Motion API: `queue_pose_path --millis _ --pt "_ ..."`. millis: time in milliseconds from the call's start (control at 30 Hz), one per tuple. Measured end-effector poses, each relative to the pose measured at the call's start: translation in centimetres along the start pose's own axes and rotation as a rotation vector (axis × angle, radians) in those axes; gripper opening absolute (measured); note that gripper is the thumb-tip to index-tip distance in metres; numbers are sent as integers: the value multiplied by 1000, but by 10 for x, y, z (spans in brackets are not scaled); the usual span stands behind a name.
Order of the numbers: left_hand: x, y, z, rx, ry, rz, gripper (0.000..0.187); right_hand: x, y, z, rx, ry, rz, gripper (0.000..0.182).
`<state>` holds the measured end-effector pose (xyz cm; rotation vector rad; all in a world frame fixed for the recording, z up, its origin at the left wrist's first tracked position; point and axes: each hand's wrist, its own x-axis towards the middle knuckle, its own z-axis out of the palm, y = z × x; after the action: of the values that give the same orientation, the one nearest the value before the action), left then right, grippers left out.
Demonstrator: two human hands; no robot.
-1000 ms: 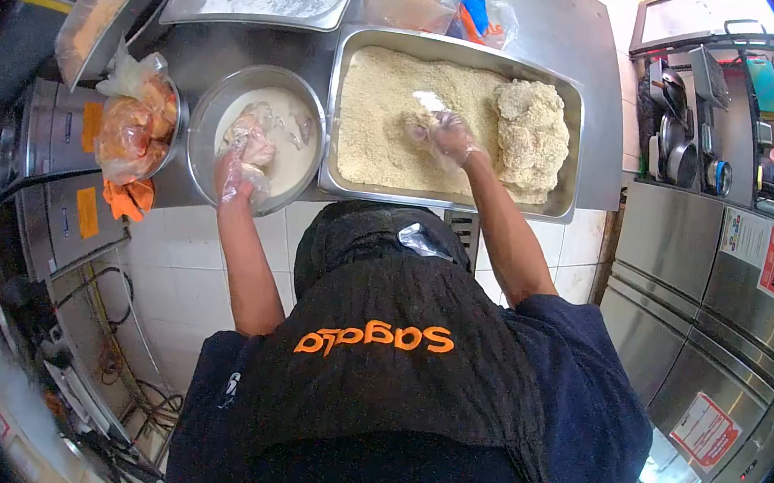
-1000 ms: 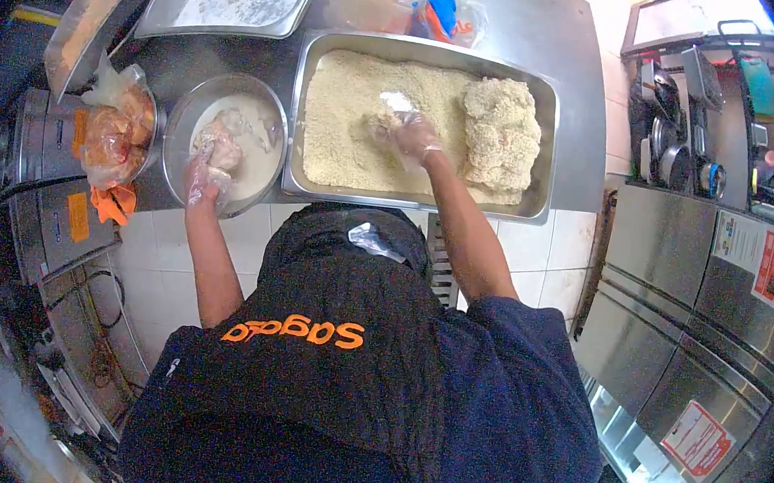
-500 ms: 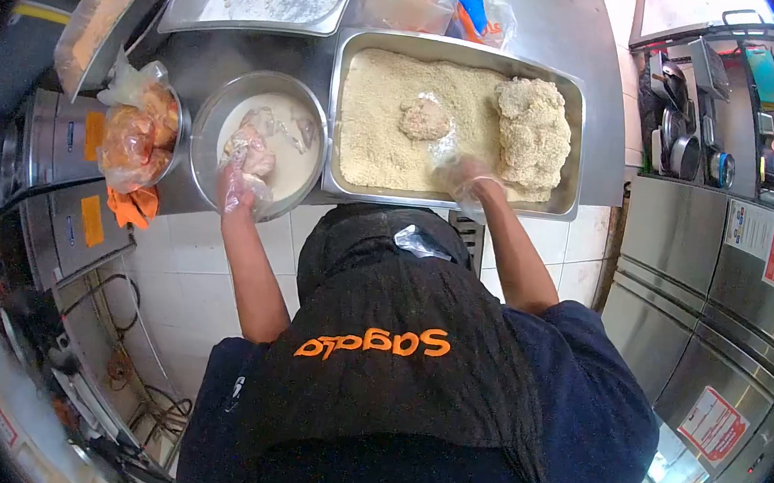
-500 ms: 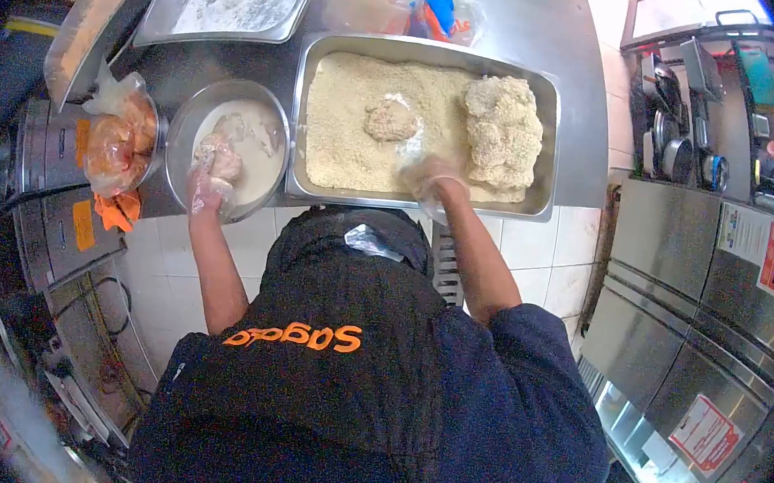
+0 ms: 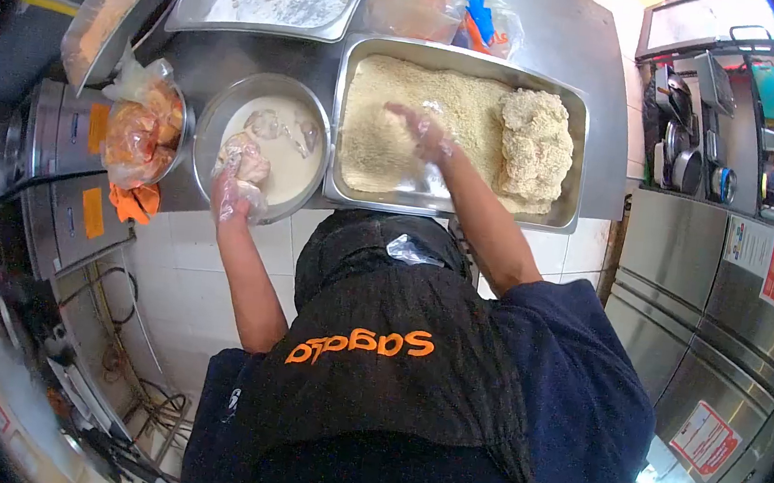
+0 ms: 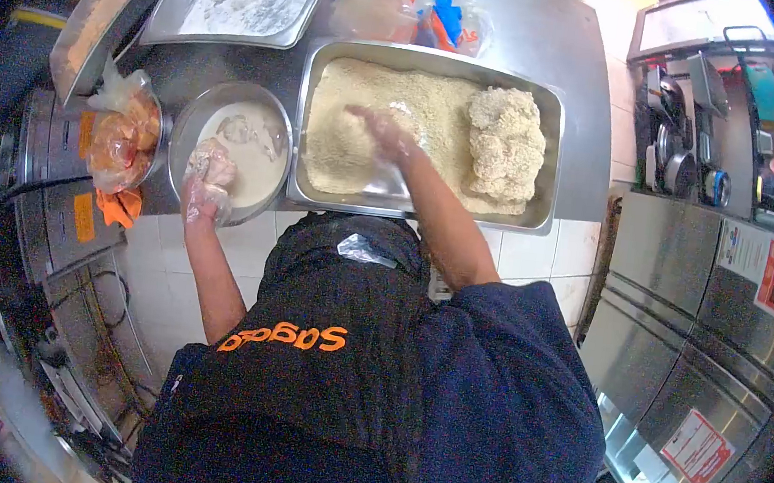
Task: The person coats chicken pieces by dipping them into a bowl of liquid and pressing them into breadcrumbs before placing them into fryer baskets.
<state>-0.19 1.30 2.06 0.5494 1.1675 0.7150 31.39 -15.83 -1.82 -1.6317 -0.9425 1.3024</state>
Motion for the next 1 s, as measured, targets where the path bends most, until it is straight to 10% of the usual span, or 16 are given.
queue_pose_path --millis 133,200,433,633,1000 --pt "-9 1 -1 -61 -11 22 35 15 -58 -33 -284 126 439 40" --pt "-11 1 -1 -69 18 2 33 53 -3 -47 -933 222 25 45" --pt "-12 2 7 -25 109 -8 34 22 24 5 -1179 682 -213 47" --pt "6 -4 -2 77 221 -77 44 29 -26 -12 -926 339 227 52" --pt "23 10 -23 381 260 -68 33 39 -4 -10 -1123 410 36 45"
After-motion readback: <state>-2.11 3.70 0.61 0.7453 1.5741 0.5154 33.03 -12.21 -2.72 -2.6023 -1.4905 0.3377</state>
